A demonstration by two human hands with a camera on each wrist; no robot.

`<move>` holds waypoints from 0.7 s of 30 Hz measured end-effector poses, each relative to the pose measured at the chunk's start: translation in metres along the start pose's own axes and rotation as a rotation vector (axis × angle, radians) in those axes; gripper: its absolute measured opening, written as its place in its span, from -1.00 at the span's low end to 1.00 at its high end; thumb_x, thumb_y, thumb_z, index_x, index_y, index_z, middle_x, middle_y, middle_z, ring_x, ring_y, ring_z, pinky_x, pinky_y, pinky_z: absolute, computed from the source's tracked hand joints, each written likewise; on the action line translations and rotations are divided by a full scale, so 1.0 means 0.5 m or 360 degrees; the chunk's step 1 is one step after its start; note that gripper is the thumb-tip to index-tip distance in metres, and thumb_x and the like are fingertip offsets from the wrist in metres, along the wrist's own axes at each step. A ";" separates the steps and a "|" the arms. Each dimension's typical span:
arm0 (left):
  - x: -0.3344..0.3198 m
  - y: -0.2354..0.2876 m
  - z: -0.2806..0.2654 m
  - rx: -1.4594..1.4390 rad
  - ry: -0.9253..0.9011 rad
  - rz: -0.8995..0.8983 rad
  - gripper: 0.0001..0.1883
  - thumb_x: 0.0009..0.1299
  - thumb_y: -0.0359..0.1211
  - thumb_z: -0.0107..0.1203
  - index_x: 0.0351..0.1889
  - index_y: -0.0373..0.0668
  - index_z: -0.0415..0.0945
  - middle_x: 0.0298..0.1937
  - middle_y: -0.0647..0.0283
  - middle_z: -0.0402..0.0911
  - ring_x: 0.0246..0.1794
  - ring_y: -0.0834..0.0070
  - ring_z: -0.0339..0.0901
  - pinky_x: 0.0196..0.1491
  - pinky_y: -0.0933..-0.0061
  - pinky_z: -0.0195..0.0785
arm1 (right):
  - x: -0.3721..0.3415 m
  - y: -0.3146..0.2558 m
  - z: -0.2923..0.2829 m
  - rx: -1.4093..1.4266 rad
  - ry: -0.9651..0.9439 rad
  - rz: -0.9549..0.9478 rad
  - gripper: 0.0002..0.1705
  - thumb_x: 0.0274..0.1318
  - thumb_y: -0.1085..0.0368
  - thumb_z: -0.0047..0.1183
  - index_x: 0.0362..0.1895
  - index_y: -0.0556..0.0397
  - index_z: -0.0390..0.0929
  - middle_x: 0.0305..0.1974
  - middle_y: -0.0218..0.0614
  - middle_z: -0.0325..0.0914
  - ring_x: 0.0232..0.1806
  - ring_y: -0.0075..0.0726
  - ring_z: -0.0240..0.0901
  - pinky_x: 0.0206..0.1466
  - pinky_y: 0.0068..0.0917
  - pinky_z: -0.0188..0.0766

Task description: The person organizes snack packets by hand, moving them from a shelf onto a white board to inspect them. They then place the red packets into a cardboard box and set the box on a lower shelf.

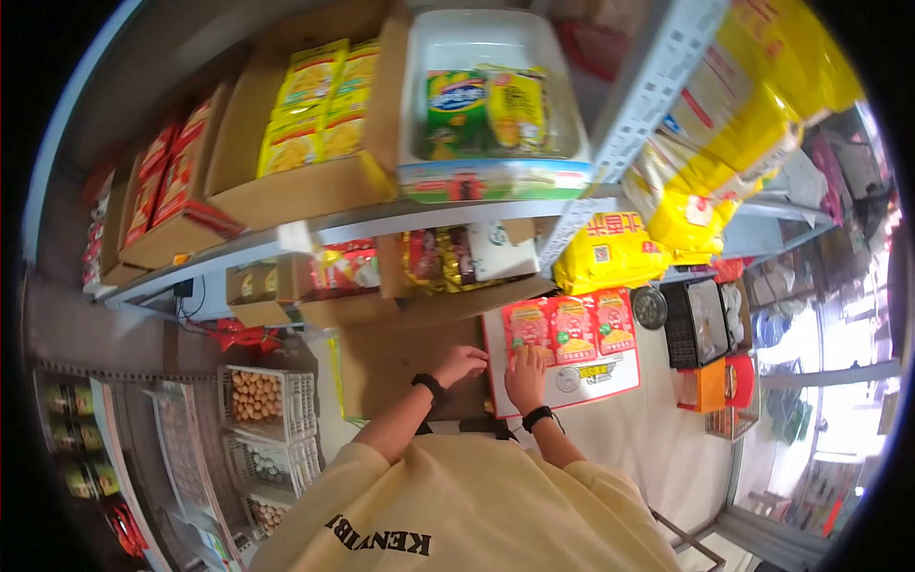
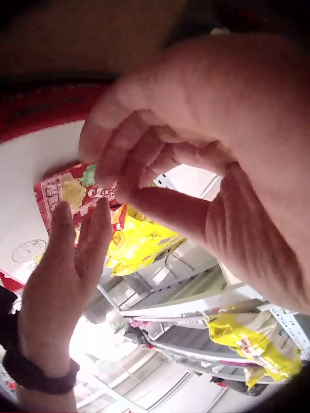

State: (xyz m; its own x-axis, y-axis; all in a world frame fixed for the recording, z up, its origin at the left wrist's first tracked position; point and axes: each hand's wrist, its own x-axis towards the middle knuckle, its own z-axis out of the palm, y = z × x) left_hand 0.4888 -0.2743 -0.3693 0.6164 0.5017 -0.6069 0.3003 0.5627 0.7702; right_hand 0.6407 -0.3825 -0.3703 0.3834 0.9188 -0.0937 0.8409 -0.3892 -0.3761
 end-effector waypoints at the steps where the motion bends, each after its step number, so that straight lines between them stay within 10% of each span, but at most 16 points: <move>1: -0.017 -0.014 -0.032 -0.0043 0.0011 -0.0010 -0.80 0.21 -0.32 0.15 -0.26 -0.21 0.53 -0.42 0.34 0.57 -0.48 0.68 0.48 -0.43 0.66 0.34 | -0.009 -0.029 0.001 0.0094 0.0024 0.0027 -0.41 -0.07 0.28 0.03 0.13 0.06 0.24 0.19 0.01 0.16 0.22 0.13 0.06 0.25 -0.04 0.01; 13: -0.339 -0.132 -0.633 -0.0346 0.0598 0.0142 -0.81 0.23 -0.31 0.15 -0.28 -0.19 0.49 -0.55 0.39 0.47 -0.59 0.63 0.42 -0.50 0.59 0.28 | -0.112 -0.430 0.206 0.0439 0.0073 0.0016 -0.55 -0.15 0.32 0.06 -0.05 -0.02 0.40 0.07 -0.06 0.28 0.12 0.07 0.17 0.15 -0.11 0.13; 17: -0.405 -0.198 -0.715 0.0030 0.1064 0.0131 -0.51 0.21 -0.34 0.15 0.09 -0.26 0.28 -0.50 0.35 0.49 -0.54 0.61 0.41 -0.45 0.60 0.26 | -0.144 -0.540 0.232 0.0464 0.0032 -0.0035 -0.58 -0.12 0.28 0.09 -0.07 -0.03 0.43 0.06 -0.03 0.30 0.09 0.08 0.20 0.14 -0.12 0.15; 21: -0.468 -0.201 -0.740 -0.0269 0.0769 0.0014 -0.42 0.19 -0.35 0.17 0.17 -0.22 0.23 -0.45 0.34 0.51 -0.39 0.60 0.45 -0.31 0.54 0.31 | -0.178 -0.580 0.237 0.0447 0.0063 -0.0108 -0.61 -0.11 0.25 0.10 -0.10 -0.02 0.46 0.03 -0.01 0.34 0.07 0.09 0.23 0.13 -0.14 0.18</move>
State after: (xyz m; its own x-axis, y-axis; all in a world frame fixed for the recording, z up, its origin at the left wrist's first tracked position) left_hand 0.0452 -0.2051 -0.3775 0.1997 0.7307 -0.6528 0.1500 0.6356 0.7573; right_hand 0.3173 -0.3435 -0.3623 0.3488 0.9368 -0.0257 0.7287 -0.2883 -0.6212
